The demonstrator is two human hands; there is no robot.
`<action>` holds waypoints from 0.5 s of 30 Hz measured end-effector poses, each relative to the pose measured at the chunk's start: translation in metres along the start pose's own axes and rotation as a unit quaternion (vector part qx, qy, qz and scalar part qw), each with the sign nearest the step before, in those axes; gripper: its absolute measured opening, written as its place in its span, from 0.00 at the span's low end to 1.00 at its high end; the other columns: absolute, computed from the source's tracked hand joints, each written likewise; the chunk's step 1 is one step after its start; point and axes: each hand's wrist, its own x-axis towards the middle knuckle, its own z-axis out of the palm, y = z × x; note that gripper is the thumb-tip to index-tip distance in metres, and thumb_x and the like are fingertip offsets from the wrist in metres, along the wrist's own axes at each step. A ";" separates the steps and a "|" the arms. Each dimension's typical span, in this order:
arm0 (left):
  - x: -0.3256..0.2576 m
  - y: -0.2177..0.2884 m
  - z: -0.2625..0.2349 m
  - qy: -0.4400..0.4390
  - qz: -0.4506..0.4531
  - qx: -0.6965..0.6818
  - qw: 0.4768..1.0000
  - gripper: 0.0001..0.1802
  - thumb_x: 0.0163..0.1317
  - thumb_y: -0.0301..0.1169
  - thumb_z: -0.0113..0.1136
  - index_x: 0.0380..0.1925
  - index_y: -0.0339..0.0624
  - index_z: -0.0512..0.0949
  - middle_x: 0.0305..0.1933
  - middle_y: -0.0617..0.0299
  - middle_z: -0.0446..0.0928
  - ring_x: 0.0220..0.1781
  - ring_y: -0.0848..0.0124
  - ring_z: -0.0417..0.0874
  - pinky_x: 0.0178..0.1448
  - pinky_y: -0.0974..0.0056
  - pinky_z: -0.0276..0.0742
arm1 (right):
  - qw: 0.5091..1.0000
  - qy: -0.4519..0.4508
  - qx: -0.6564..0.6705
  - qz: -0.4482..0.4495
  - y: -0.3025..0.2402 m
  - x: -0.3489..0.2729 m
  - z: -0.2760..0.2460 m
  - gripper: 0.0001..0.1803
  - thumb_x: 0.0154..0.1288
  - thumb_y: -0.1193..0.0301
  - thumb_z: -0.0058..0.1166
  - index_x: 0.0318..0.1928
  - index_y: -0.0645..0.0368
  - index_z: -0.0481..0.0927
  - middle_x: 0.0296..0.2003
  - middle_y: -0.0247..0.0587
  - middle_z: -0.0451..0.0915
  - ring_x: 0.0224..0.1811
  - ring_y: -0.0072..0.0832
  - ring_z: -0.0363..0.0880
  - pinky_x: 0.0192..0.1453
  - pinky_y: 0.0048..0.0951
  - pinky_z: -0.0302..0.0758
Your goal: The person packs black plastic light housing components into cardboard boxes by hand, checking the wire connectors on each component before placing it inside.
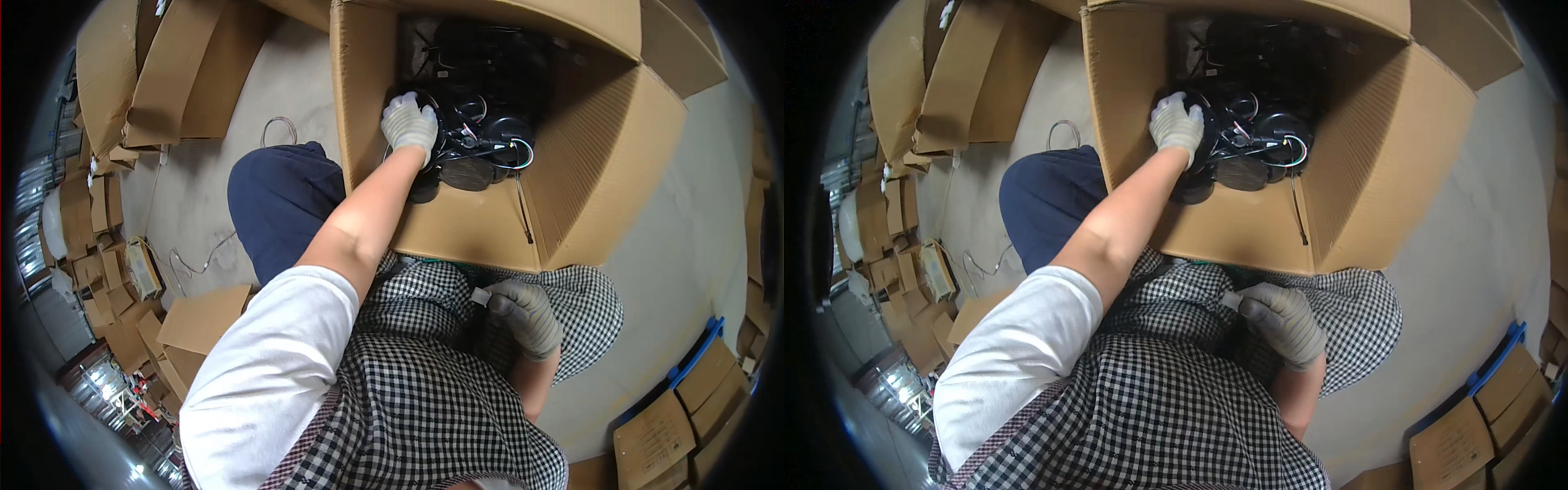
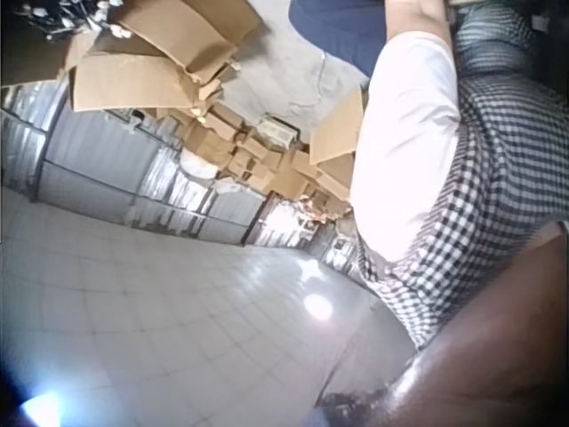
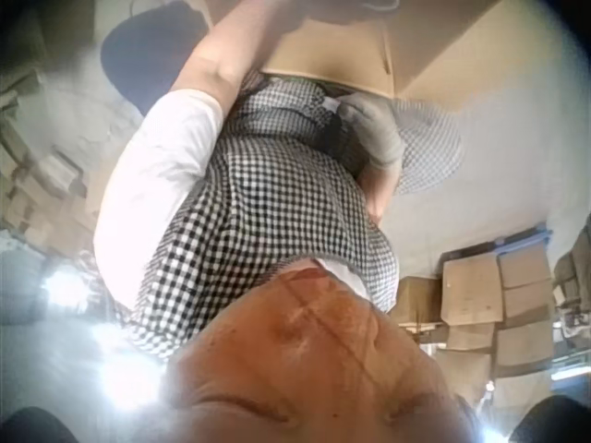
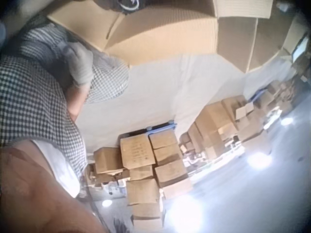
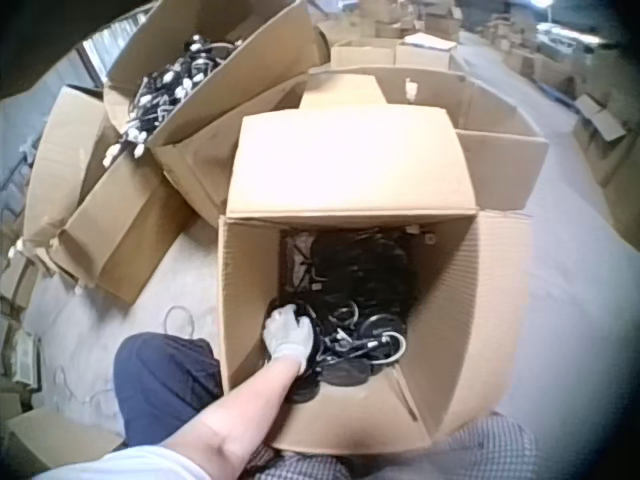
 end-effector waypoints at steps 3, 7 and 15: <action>0.005 0.008 -0.002 -0.159 -0.083 0.091 0.980 0.31 0.54 0.47 0.57 0.57 0.48 0.67 0.60 0.52 0.66 0.62 0.55 0.67 0.60 0.50 0.68 | 1.000 -0.011 -0.004 0.027 -0.001 -0.001 0.000 0.19 0.66 0.58 0.52 0.40 0.64 0.81 0.23 0.33 0.77 0.23 0.19 0.70 0.29 0.21 0.69; -0.005 0.009 -0.014 -0.243 -0.078 0.089 0.963 0.38 0.52 0.51 0.59 0.62 0.55 0.60 0.63 0.49 0.61 0.65 0.52 0.63 0.60 0.47 0.69 | 0.999 0.022 -0.016 0.020 -0.002 0.000 0.001 0.20 0.66 0.57 0.53 0.39 0.65 0.81 0.22 0.32 0.75 0.21 0.18 0.68 0.28 0.19 0.67; -0.074 -0.018 -0.045 -0.351 -0.052 0.056 0.933 0.28 0.64 0.30 0.39 0.66 0.42 0.54 0.53 0.40 0.74 0.56 0.48 0.76 0.61 0.50 0.69 | 1.000 0.014 0.000 0.024 -0.001 0.001 0.001 0.18 0.66 0.60 0.53 0.37 0.65 0.81 0.18 0.29 0.72 0.20 0.17 0.66 0.27 0.19 0.67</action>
